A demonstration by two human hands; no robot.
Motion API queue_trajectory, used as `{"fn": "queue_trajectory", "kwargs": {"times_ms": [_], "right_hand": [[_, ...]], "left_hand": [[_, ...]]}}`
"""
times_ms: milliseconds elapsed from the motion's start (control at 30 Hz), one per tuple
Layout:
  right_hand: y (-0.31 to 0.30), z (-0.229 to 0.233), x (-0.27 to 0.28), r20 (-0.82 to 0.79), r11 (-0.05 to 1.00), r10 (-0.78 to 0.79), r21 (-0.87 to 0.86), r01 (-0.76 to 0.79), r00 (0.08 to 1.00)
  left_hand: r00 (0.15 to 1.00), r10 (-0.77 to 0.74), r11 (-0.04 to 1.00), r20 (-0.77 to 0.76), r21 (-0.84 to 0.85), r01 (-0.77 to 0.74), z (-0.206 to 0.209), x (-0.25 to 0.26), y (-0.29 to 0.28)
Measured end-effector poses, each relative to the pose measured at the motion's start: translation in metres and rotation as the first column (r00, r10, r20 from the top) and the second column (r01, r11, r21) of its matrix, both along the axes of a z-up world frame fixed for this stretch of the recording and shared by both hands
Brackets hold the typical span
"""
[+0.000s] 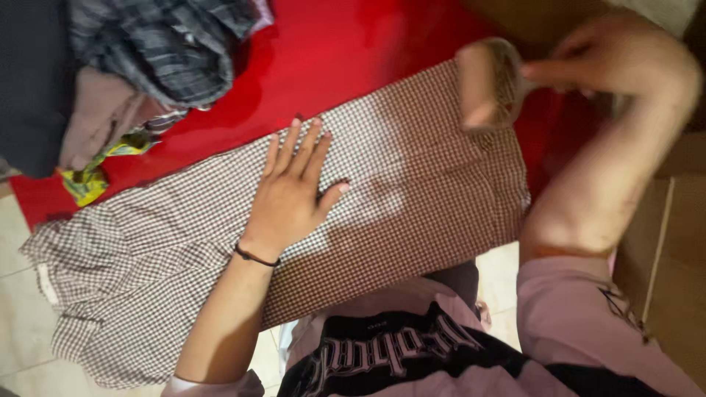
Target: The person uses a lint roller to remove lint from a checkered shirt laid on a red table. They repeatedly roll the sticky roller over the shirt's surface, adjusting the shirt's position and folding it to reach different areas.
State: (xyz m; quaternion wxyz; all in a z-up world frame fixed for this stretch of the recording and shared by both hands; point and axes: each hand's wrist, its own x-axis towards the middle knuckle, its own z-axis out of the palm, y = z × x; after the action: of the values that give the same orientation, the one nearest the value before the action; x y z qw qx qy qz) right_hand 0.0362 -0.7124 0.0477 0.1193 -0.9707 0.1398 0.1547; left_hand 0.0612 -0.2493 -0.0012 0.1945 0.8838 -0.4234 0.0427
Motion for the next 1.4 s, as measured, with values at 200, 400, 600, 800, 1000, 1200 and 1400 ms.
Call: {"fn": "queue_trajectory", "kwargs": {"times_ms": [200,400,600,800,1000,1200,1400], "right_hand": [[0.04,-0.019,0.016,0.262,0.986,0.104,0.096,-0.133,0.959],[0.027,-0.011,0.013,0.11,0.99,-0.042,0.136,0.027,0.993],[-0.008,-0.015,-0.001,0.064,0.994,-0.051,0.098,0.045,0.997],[0.039,-0.041,0.039,0.187,0.933,0.04,0.345,-0.104,0.982],[0.006,0.008,-0.003,0.027,0.977,-0.122,0.178,0.116,0.992],[0.038,-0.018,0.022,0.148,0.953,-0.009,0.302,-0.037,0.989],[0.015,-0.016,0.013,0.063,0.971,-0.058,0.235,0.042,0.996]], "left_hand": [[1.0,0.0,1.0,0.013,0.015,0.0,0.002,0.001,0.0],[1.0,0.004,1.0,0.012,0.019,-0.004,0.0,0.001,-0.002],[1.0,0.011,1.0,0.008,0.021,-0.012,0.0,0.001,0.0],[1.0,0.02,1.0,-0.003,0.024,-0.02,0.007,0.0,-0.003],[1.0,-0.001,1.0,-0.003,0.025,0.001,0.01,0.002,-0.007],[1.0,-0.002,1.0,0.015,0.03,0.001,0.005,0.003,-0.004],[1.0,0.003,1.0,-0.007,0.029,-0.003,0.005,0.002,-0.003]]}}
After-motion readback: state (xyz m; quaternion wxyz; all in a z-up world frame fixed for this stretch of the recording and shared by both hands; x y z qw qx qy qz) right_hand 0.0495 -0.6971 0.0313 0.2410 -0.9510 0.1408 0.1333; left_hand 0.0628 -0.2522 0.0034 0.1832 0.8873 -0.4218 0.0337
